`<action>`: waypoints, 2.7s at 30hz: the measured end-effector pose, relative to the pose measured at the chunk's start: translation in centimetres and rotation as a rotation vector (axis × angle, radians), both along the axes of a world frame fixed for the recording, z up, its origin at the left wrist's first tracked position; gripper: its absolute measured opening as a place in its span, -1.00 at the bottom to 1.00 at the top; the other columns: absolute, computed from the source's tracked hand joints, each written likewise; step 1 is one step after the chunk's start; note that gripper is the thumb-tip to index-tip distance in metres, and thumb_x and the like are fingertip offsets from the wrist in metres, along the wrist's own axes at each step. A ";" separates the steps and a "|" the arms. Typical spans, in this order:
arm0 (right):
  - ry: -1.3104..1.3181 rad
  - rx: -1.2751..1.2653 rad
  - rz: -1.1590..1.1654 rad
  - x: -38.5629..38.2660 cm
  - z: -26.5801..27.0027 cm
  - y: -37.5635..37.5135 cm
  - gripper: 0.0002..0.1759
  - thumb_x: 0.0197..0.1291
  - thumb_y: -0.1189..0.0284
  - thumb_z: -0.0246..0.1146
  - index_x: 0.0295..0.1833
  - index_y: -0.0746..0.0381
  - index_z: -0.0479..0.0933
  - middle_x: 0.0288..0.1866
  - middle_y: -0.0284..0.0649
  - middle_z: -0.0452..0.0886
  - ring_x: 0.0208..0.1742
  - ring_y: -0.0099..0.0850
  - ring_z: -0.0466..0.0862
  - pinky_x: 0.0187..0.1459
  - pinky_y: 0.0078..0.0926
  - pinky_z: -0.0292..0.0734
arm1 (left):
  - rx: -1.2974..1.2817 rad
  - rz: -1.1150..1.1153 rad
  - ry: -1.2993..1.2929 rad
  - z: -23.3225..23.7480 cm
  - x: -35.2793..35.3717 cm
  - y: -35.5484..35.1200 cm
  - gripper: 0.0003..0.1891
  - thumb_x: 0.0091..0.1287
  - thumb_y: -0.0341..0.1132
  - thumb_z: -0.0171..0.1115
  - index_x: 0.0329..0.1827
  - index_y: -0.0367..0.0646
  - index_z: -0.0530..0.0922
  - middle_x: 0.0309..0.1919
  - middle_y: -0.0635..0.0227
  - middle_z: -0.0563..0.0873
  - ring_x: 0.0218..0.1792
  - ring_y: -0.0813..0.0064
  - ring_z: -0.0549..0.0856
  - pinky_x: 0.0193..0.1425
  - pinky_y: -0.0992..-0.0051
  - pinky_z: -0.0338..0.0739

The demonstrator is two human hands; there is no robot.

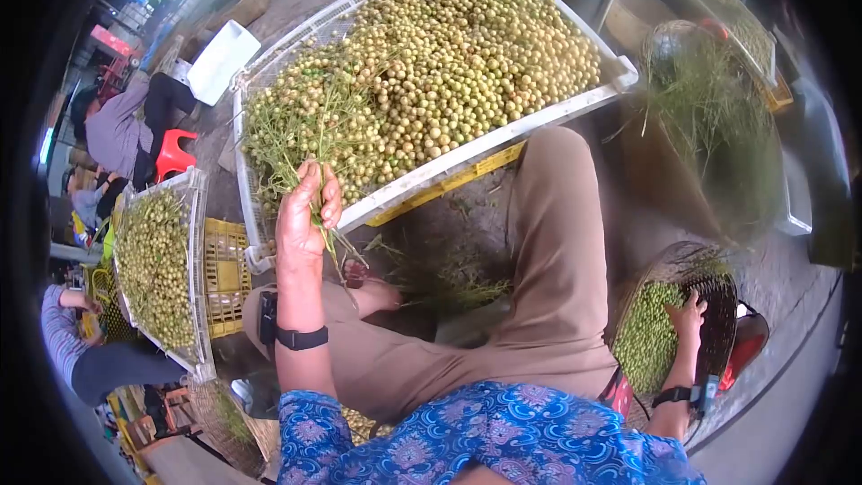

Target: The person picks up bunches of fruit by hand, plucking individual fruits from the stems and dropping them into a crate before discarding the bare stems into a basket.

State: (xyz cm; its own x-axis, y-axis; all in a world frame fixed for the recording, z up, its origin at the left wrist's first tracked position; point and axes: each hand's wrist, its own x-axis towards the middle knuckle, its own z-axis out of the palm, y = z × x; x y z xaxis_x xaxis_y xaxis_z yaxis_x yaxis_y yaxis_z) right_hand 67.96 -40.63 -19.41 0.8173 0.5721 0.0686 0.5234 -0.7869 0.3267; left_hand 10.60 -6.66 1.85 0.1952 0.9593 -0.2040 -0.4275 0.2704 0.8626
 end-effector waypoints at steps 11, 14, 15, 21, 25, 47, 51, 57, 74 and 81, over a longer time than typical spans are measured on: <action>1.781 0.766 0.813 -28.4 21.9 28.4 -0.63 0.18 0.41 0.08 0.10 0.30 0.33 -0.03 -0.24 0.44 -0.22 -0.54 0.53 -0.28 -0.61 0.48 | -0.019 -0.273 -0.351 1.5 0.2 -1.4 -0.77 0.26 -0.26 0.00 -0.12 -0.20 0.42 -0.71 0.49 0.32 -0.84 0.73 0.17 -0.83 0.73 0.00; 2.060 0.522 0.789 -34.7 21.0 31.8 -0.44 0.15 0.41 0.11 0.27 0.20 0.13 0.10 -0.16 0.34 -0.09 -0.43 0.50 -0.20 -0.54 0.52 | -0.058 -0.309 -0.417 1.5 0.2 -1.6 -0.79 0.27 -0.28 -0.02 -0.10 -0.17 0.42 -0.70 0.47 0.32 -0.84 0.72 0.19 -0.83 0.73 0.01; 2.233 0.527 0.795 -36.1 20.5 32.4 -0.41 0.15 0.41 0.12 0.29 0.19 0.09 0.10 -0.15 0.34 -0.09 -0.41 0.50 -0.19 -0.54 0.53 | -0.047 -0.332 -0.439 1.5 0.1 -1.7 -0.80 0.27 -0.30 -0.04 -0.10 -0.15 0.41 -0.68 0.43 0.34 -0.84 0.69 0.22 -0.83 0.73 0.03; 2.554 0.738 0.651 -40.6 16.9 34.3 -0.75 0.21 0.39 0.08 -0.03 0.25 0.43 -0.33 -0.31 0.55 -0.39 -0.65 0.53 -0.42 -0.72 0.52 | -0.063 -0.251 -0.403 1.6 -0.9 -1.4 -0.83 0.27 -0.31 -0.07 -0.14 -0.15 0.39 -0.65 0.37 0.37 -0.82 0.66 0.29 -0.84 0.73 0.09; 2.473 0.705 0.680 -40.6 17.1 34.3 -0.75 0.23 0.36 0.05 -0.05 0.27 0.42 -0.36 -0.33 0.56 -0.47 -0.67 0.52 -0.49 -0.75 0.49 | -0.078 -0.028 -0.127 0.9 -1.3 -0.7 -0.82 0.27 -0.24 0.02 -0.20 -0.15 0.40 -0.72 0.50 0.34 -0.83 0.74 0.25 -0.84 0.75 0.06; 2.844 0.746 0.133 -39.6 15.3 36.0 -0.70 0.19 0.24 0.07 -0.12 0.24 0.38 -0.44 -0.34 0.44 -0.61 -0.70 0.31 -0.73 -0.82 0.21 | -0.040 0.122 0.011 1.0 0.5 -1.1 -0.80 0.30 -0.23 0.03 -0.19 -0.18 0.42 -0.79 0.59 0.21 -0.86 0.77 0.18 -0.86 0.74 0.02; 2.876 0.752 0.198 -40.2 16.4 35.9 -0.79 0.20 0.33 0.09 -0.17 0.24 0.40 -0.47 -0.35 0.46 -0.66 -0.73 0.31 -0.77 -0.86 0.15 | -0.049 0.104 0.048 1.3 0.6 -1.2 -0.80 0.29 -0.23 0.04 -0.20 -0.17 0.43 -0.79 0.59 0.21 -0.86 0.77 0.18 -0.86 0.75 0.01; 2.501 1.106 0.348 -40.5 16.8 36.1 -0.91 0.17 0.45 0.11 -0.35 0.22 0.39 -0.53 -0.35 0.49 -0.73 -0.74 0.23 -0.78 -0.83 0.03 | -0.044 0.065 0.129 1.0 0.6 -1.5 -0.81 0.29 -0.23 0.04 -0.23 -0.18 0.45 -0.79 0.60 0.22 -0.86 0.79 0.18 -0.84 0.76 0.00; 2.659 0.741 0.254 -38.5 17.8 35.9 -0.72 0.17 0.18 0.10 -0.34 0.20 0.41 -0.55 -0.40 0.44 -0.72 -0.72 0.23 -0.83 -0.84 0.03 | -0.050 -0.041 0.091 1.1 0.4 -1.7 -0.80 0.25 -0.25 0.09 -0.22 -0.21 0.45 -0.79 0.58 0.24 -0.85 0.78 0.17 -0.82 0.76 0.00; 2.831 1.073 -0.028 -37.7 17.0 36.8 -0.77 0.23 0.33 0.04 -0.31 0.29 0.41 -0.62 -0.45 0.33 -0.74 -0.73 0.17 -0.80 -0.81 0.02 | -0.027 -0.046 0.134 1.2 0.2 -1.8 -0.79 0.25 -0.24 0.10 -0.23 -0.21 0.46 -0.79 0.59 0.23 -0.84 0.79 0.16 -0.82 0.77 0.00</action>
